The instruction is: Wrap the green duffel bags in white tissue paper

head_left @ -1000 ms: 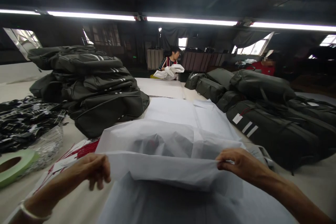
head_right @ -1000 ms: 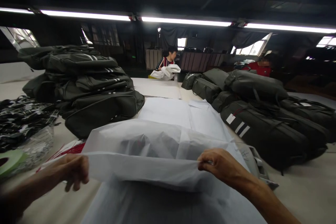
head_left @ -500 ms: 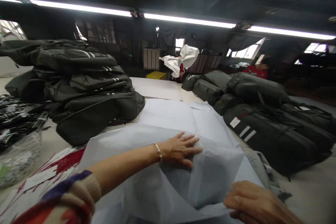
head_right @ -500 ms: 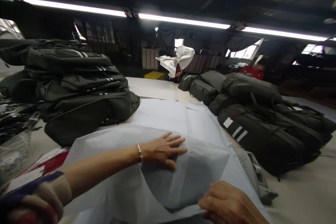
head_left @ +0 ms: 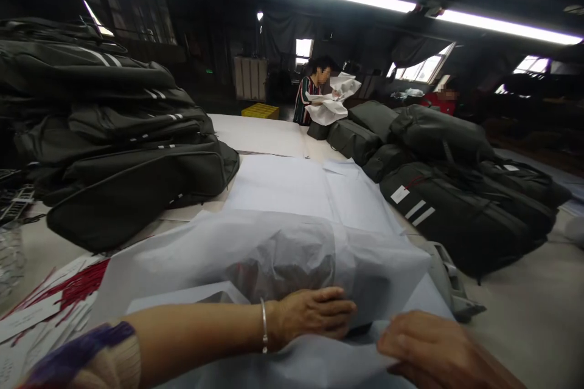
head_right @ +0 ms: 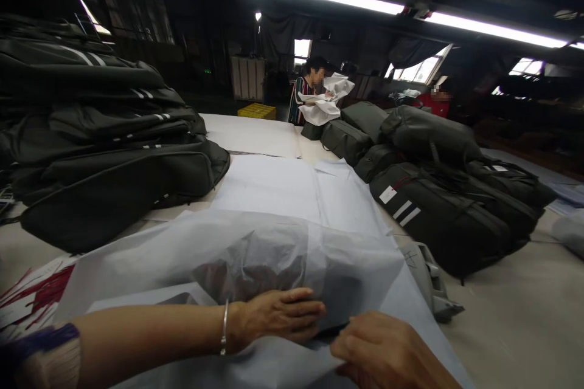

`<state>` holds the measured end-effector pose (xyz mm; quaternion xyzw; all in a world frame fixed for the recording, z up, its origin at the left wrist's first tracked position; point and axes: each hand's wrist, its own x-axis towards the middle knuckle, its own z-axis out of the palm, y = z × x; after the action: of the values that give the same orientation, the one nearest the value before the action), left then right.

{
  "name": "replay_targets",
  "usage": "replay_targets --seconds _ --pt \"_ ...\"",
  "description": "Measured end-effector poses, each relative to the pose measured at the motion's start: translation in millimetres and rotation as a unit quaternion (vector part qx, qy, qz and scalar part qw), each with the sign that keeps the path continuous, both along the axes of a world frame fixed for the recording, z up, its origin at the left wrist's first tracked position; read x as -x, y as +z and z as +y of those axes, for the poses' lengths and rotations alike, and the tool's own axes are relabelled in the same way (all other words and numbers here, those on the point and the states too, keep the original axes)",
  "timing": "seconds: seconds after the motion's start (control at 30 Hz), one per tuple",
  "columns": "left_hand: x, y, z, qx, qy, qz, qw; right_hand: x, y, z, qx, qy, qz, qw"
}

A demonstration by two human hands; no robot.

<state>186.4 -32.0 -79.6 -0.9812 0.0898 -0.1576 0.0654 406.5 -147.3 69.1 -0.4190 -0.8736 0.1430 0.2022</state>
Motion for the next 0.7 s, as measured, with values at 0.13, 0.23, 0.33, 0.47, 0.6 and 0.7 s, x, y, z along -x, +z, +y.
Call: replay_targets --seconds 0.13,0.23,0.33,0.47,0.6,0.7 --pt "7 7.3 3 0.305 -0.044 0.038 0.951 -3 4.6 38 0.085 -0.036 -0.009 0.996" --pt "15 28.6 4 0.404 0.022 0.034 0.914 -4 7.4 68 0.146 -0.064 -0.001 0.987" --pt "24 66.2 10 0.479 0.094 0.071 0.870 -5 7.0 94 0.194 -0.073 0.014 0.978" --pt "48 117.8 25 0.632 0.180 0.127 0.742 -11 -3.5 120 0.232 -0.079 0.019 0.969" --pt "91 144.9 32 0.661 0.218 0.126 0.707 -20 -19.8 136 0.271 -0.101 0.043 0.956" --pt "129 155.7 23 0.583 0.318 0.138 0.734 -28 -33.1 139 0.281 -0.108 0.070 0.951"
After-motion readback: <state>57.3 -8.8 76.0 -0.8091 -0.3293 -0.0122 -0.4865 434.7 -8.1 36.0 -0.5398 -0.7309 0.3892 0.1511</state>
